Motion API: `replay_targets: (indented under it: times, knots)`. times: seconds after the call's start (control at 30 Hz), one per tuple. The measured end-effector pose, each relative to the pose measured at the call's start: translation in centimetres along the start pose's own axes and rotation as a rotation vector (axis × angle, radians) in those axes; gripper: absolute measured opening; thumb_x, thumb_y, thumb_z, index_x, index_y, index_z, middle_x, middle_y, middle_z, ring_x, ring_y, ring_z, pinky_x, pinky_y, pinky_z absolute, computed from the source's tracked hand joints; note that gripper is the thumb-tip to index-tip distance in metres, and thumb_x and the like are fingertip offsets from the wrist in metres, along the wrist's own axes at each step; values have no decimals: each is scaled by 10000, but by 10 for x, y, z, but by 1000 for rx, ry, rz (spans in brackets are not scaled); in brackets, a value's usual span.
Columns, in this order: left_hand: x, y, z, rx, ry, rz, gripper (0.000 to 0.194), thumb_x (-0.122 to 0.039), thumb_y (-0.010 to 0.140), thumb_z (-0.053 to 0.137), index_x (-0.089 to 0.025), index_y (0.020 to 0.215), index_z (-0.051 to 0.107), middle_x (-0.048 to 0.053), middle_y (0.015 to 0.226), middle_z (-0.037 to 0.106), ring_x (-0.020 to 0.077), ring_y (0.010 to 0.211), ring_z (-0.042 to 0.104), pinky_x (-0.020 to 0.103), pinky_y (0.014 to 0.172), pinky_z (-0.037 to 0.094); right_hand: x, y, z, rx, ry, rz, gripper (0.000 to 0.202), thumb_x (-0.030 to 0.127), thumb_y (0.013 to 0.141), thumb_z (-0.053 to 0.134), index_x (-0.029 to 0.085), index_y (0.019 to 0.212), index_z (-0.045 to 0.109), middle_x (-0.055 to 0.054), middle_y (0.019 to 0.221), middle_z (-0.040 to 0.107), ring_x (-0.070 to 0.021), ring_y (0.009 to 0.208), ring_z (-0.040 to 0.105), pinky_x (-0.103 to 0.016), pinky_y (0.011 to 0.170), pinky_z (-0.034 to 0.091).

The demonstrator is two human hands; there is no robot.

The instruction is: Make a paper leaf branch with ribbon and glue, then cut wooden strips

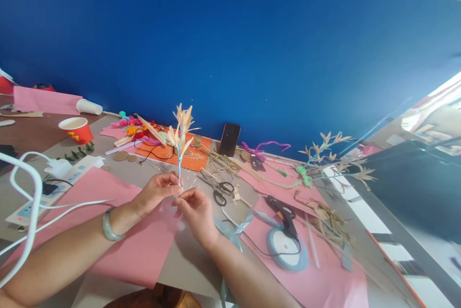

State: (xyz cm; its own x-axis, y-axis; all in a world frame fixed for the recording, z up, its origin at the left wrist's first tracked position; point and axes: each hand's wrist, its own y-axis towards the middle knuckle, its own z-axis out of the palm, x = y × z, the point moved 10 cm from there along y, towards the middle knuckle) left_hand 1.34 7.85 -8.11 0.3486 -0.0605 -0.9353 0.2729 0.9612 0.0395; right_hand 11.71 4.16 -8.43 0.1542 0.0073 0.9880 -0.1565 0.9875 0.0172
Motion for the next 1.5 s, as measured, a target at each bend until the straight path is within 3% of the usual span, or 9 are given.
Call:
replay_targets:
  times: [0.27, 0.5, 0.7, 0.87, 1.1, 1.27, 1.5]
  knots:
    - [6, -4, 12, 87, -52, -79, 265, -261, 622, 780, -131, 590, 551, 8, 744, 582, 73, 518, 503, 219, 478, 378, 4, -5, 7, 42, -109, -2, 232, 360, 803, 659, 154, 705, 614, -38, 674, 711, -135, 492, 635, -245, 512, 476]
    - [6, -2, 9, 80, -80, -49, 213, -250, 635, 786, -127, 571, 624, 8, 728, 571, 92, 628, 517, 231, 599, 424, 4, -4, 14, 112, -38, 30, 247, 379, 809, 653, 149, 724, 619, -44, 685, 716, -132, 460, 624, -255, 501, 493]
    - [1, -3, 13, 117, -18, -22, 166, -301, 701, 738, -139, 678, 706, 21, 768, 565, 122, 715, 527, 251, 672, 431, -1, -3, 16, 166, 84, 64, 236, 361, 829, 639, 150, 732, 603, -38, 701, 715, -108, 432, 603, -247, 502, 500]
    - [-1, -6, 20, 160, -75, -44, 240, -366, 786, 643, -137, 780, 716, 45, 773, 568, 151, 721, 536, 281, 657, 444, -4, -2, 17, 189, 160, 81, 221, 352, 832, 638, 154, 743, 597, -36, 709, 714, -107, 427, 600, -240, 483, 490]
    - [3, -4, 14, 125, -92, -38, 193, -300, 688, 748, -138, 631, 661, 27, 757, 569, 124, 698, 531, 260, 663, 440, -6, -4, 22, 230, 140, 84, 239, 386, 837, 624, 164, 760, 580, -38, 717, 706, -127, 463, 616, -263, 510, 486]
    - [6, -1, 8, 53, -80, -65, 241, -263, 607, 798, -134, 578, 597, -4, 686, 560, 98, 605, 507, 239, 587, 410, -3, 0, 12, 156, 51, 42, 221, 371, 780, 683, 165, 737, 618, -27, 663, 680, -148, 582, 624, -301, 640, 497]
    - [11, -2, 4, 2, 54, -101, 272, -295, 592, 807, -133, 617, 590, -38, 578, 519, 68, 546, 439, 216, 558, 348, 15, 10, -30, -133, -138, -129, 225, 386, 718, 727, 188, 794, 653, -32, 795, 657, -166, 748, 577, -308, 755, 467]
